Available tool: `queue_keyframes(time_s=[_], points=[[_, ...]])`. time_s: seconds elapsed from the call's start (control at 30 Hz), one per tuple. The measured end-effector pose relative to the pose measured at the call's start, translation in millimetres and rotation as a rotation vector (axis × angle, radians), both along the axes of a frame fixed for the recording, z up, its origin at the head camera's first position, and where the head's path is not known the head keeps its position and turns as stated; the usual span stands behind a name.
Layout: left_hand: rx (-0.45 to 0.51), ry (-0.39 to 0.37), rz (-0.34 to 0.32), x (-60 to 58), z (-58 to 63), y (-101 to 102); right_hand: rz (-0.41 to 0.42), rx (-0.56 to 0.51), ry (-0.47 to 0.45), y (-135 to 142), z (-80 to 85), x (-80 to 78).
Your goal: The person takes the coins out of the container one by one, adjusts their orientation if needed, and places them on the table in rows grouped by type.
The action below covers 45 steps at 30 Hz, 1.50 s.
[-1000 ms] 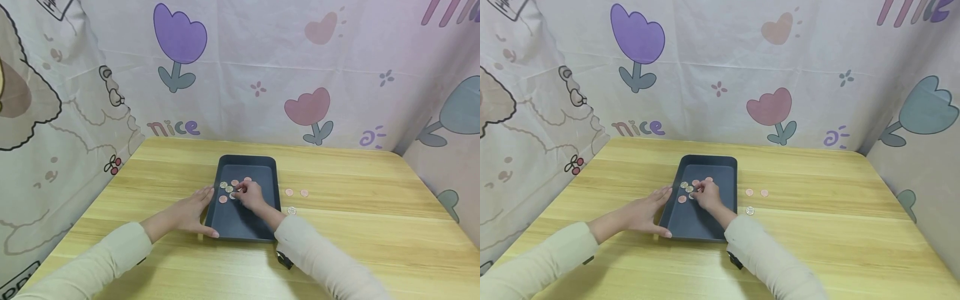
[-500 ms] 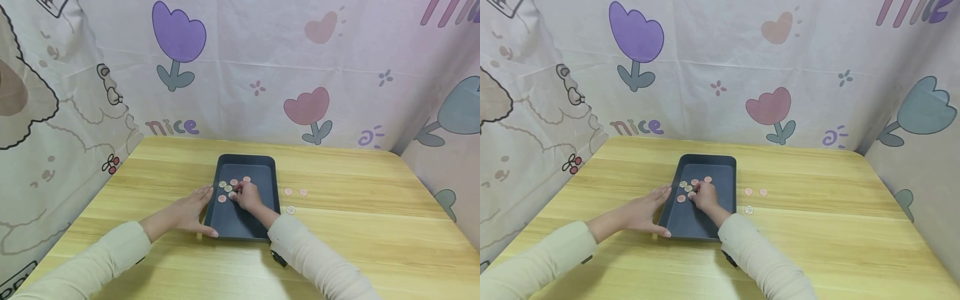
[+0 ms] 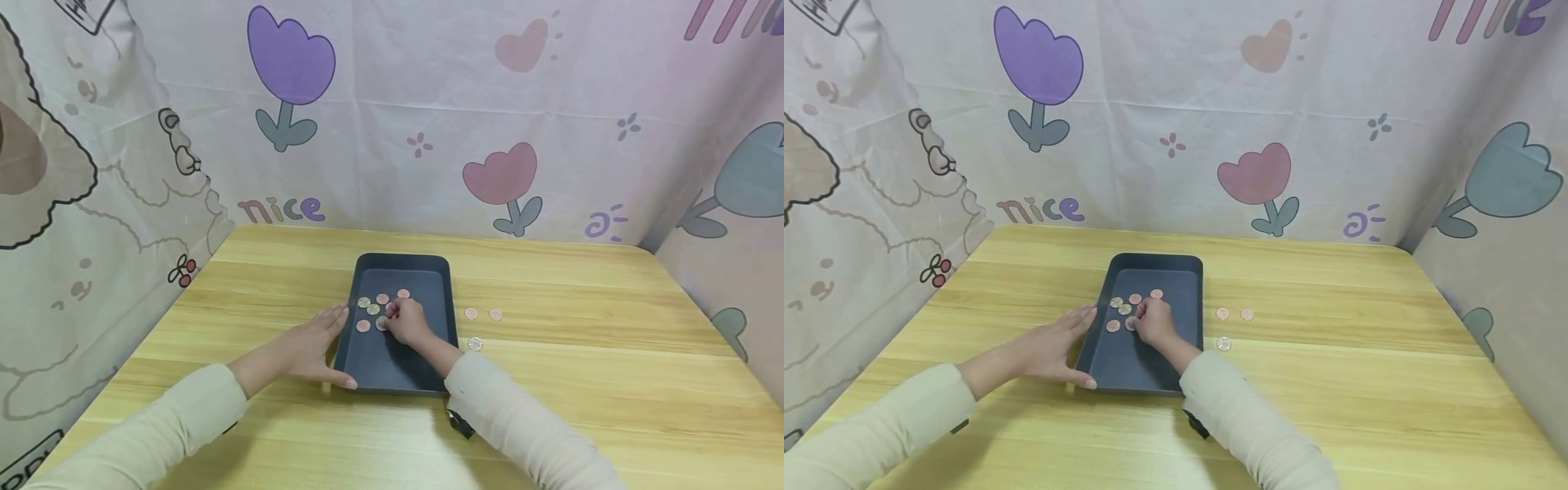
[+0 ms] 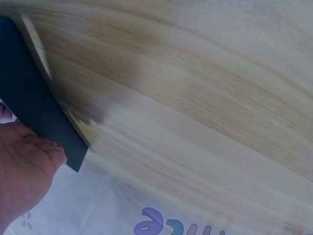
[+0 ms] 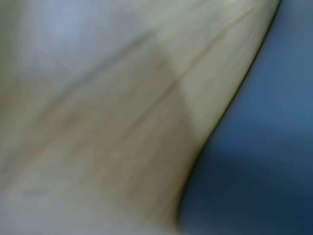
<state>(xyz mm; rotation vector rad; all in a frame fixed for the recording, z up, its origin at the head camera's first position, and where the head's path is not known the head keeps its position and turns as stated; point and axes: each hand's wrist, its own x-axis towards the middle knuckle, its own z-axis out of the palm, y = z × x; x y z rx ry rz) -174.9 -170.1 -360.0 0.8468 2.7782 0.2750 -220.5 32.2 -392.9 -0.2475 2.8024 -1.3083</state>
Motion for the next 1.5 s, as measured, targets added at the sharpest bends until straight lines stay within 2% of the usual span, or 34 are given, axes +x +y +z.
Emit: queue_keyframes(time_s=[0.2,0.47,0.97,1.13,1.27,1.5], points=[[0.002,0.005,0.003,0.5,0.6,1,-0.006,-0.053,-0.014,6,3.0,4.7],[0.006,0.0,0.007,0.4,1.7,2,-0.03,-0.193,-0.112,18,15.9,11.3],[0.005,-0.003,0.015,0.7,-1.1,2,-0.07,-0.272,-0.179,53,32.0,12.5],[0.005,0.003,0.012,0.9,-1.4,2,-0.062,-0.298,-0.194,71,39.7,16.2],[0.003,0.003,0.015,1.0,-1.3,2,-0.087,-0.298,-0.208,87,44.3,18.4],[-0.004,0.0,0.018,0.9,-1.7,2,-0.104,-0.322,-0.224,116,41.8,22.2]])
